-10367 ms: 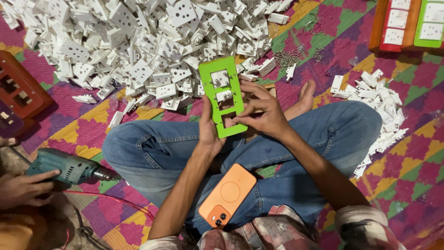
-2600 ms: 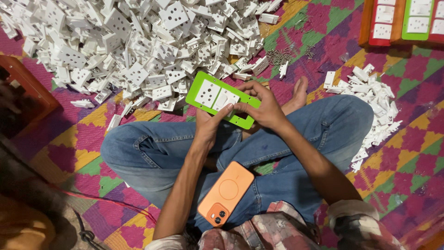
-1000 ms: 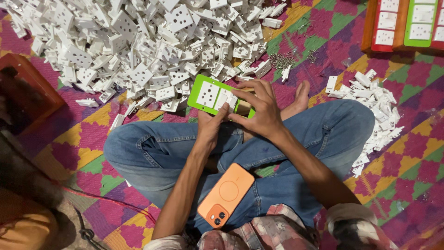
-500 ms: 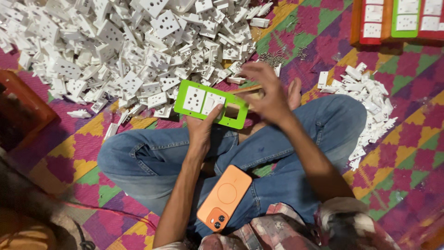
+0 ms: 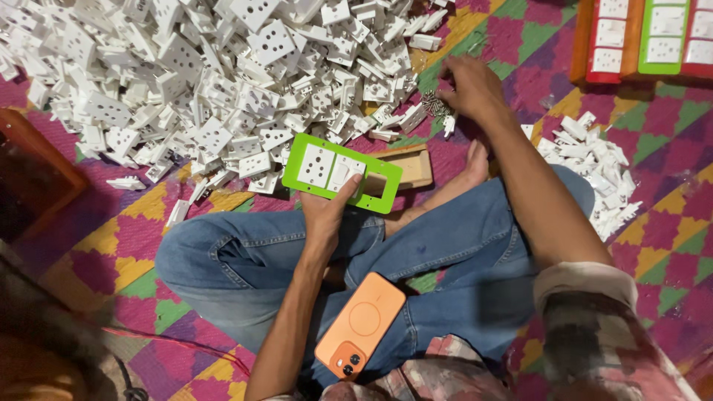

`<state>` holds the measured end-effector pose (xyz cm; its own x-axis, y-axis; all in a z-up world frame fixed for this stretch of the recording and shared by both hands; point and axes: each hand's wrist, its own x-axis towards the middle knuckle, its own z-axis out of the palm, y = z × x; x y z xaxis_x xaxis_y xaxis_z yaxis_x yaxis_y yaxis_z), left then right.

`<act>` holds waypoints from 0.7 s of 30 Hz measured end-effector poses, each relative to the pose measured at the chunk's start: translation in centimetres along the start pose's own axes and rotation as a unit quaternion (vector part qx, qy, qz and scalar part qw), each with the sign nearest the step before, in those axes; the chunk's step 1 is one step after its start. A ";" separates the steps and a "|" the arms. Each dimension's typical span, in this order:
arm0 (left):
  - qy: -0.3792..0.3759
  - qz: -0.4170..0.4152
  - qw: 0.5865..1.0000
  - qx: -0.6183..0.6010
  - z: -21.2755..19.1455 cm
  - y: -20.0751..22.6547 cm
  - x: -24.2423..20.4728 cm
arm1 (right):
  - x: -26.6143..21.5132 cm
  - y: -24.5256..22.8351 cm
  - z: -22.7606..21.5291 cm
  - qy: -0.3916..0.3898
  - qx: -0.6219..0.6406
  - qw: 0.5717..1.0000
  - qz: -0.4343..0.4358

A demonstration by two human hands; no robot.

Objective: The person sits on a mat and assembles white electrical socket components into a green plastic frame. They insert the sockets, add screws, and secure them by hand, repeating the process for multiple units.

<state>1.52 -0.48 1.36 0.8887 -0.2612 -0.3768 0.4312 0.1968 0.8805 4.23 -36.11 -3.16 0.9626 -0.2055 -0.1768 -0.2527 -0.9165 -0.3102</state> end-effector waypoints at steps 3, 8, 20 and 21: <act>0.001 -0.007 1.000 -0.003 0.1 0.3 0.0 | 0.0 0.1 1.1 -0.010 0.028 0.998 0.048; 0.003 -0.003 1.000 -0.019 0.0 0.6 -0.2 | 0.2 0.2 1.6 -0.006 0.083 0.995 0.059; 0.007 0.000 0.999 -0.047 -0.5 1.0 -0.3 | -0.5 1.0 2.7 0.046 0.030 0.995 0.085; 0.009 0.000 0.999 -0.049 -0.5 1.0 -0.3 | -0.6 1.0 2.7 0.059 0.017 0.995 0.079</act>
<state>1.74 0.27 2.24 0.8912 -0.2442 -0.3824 0.4432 0.2885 0.8487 3.11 -35.97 -5.93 0.9150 -0.3865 -0.1161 -0.4029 -0.8582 -0.3182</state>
